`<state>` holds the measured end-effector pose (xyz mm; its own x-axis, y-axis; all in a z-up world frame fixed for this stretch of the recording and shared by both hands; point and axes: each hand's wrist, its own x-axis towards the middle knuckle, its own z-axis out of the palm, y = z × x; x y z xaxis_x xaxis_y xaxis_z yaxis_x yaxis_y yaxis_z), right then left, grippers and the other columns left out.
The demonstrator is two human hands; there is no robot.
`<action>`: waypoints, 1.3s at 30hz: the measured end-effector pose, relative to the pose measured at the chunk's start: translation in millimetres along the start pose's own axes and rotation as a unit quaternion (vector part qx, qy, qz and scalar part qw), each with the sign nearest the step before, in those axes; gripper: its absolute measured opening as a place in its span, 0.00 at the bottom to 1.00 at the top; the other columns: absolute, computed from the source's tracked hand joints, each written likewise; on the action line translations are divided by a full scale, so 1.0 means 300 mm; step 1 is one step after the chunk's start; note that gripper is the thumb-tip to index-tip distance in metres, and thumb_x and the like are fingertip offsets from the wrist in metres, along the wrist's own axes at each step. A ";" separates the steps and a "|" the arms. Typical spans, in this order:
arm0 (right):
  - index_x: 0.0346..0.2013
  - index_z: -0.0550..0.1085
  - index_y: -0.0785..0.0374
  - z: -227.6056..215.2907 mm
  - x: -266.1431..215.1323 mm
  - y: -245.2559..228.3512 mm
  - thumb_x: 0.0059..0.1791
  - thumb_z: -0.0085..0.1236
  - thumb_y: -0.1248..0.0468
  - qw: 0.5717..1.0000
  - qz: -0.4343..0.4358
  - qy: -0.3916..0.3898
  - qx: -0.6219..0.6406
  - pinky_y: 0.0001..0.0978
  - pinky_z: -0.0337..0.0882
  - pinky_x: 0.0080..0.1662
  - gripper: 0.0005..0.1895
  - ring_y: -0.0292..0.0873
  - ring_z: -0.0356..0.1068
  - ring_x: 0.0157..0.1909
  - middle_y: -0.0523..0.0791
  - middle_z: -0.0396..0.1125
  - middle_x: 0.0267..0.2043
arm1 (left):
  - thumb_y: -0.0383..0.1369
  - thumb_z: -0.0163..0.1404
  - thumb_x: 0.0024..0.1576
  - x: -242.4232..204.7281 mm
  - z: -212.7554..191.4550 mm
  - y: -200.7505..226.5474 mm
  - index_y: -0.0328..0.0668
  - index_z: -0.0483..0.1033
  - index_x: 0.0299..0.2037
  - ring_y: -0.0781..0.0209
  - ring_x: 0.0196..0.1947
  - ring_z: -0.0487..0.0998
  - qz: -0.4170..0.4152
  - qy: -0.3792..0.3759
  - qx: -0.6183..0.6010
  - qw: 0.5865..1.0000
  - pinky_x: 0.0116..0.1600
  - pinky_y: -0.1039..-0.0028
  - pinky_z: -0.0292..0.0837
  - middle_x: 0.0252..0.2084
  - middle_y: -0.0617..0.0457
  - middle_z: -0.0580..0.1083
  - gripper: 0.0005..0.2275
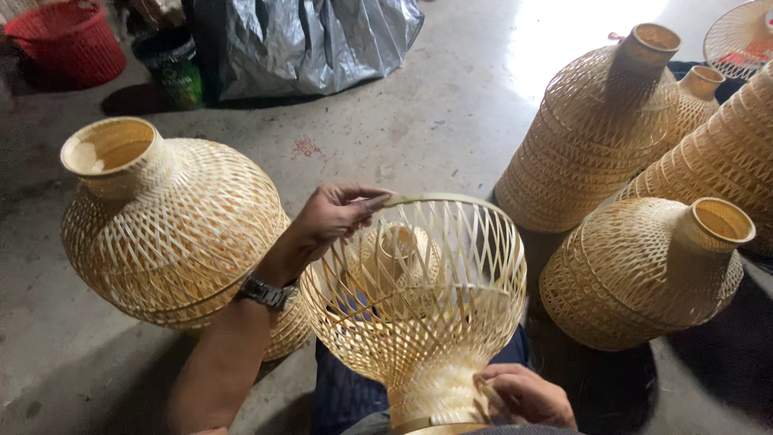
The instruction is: The person weaves thin bamboo strips into a partially completed basket structure, securing the ends and shaping the vessel by hand.
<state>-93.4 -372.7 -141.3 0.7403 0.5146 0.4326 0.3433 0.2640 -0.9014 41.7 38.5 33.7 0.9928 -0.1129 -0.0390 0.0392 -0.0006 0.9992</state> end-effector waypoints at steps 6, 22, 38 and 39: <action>0.46 0.76 0.81 0.120 -0.083 0.006 0.50 0.57 0.78 0.962 0.167 0.186 0.113 0.31 0.74 0.42 0.11 0.44 0.75 0.41 0.59 0.75 0.44 | 0.31 0.55 0.62 0.104 0.061 -0.142 0.36 0.83 0.50 0.75 0.25 0.70 0.003 -0.032 0.014 0.999 0.30 0.83 0.65 0.30 0.58 0.77 0.10; 0.38 0.79 0.70 0.252 0.237 -0.284 0.48 0.60 0.71 0.942 0.186 0.201 -0.193 0.21 0.65 0.24 0.05 0.28 0.66 0.23 0.41 0.70 0.24 | 0.66 0.46 0.51 -0.139 0.175 -0.040 0.46 0.50 0.77 0.46 0.59 0.66 0.150 -0.027 0.534 0.832 0.62 0.47 0.61 0.62 0.39 0.64 0.48; 0.35 0.80 0.68 0.280 0.350 -0.291 0.49 0.61 0.67 0.930 0.181 0.147 -0.284 0.22 0.65 0.22 0.06 0.27 0.65 0.21 0.40 0.70 0.19 | 0.64 0.59 0.43 -0.183 0.225 -0.079 0.39 0.45 0.75 0.23 0.74 0.38 0.162 -0.023 0.524 0.836 0.70 0.31 0.26 0.72 0.21 0.44 0.55; 0.35 0.80 0.68 0.280 0.352 -0.292 0.49 0.61 0.67 0.930 0.181 0.147 -0.285 0.22 0.65 0.22 0.06 0.27 0.65 0.21 0.40 0.70 0.19 | 0.63 0.59 0.43 -0.183 0.225 -0.080 0.39 0.45 0.75 0.22 0.74 0.38 0.159 -0.027 0.524 0.836 0.70 0.31 0.26 0.72 0.21 0.44 0.55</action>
<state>-93.9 -272.9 -15.0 0.9643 0.2180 0.1503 0.2289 -0.4012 -0.8869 -21.3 -22.2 12.0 0.9267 -0.3171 0.2017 -0.3741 -0.8296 0.4145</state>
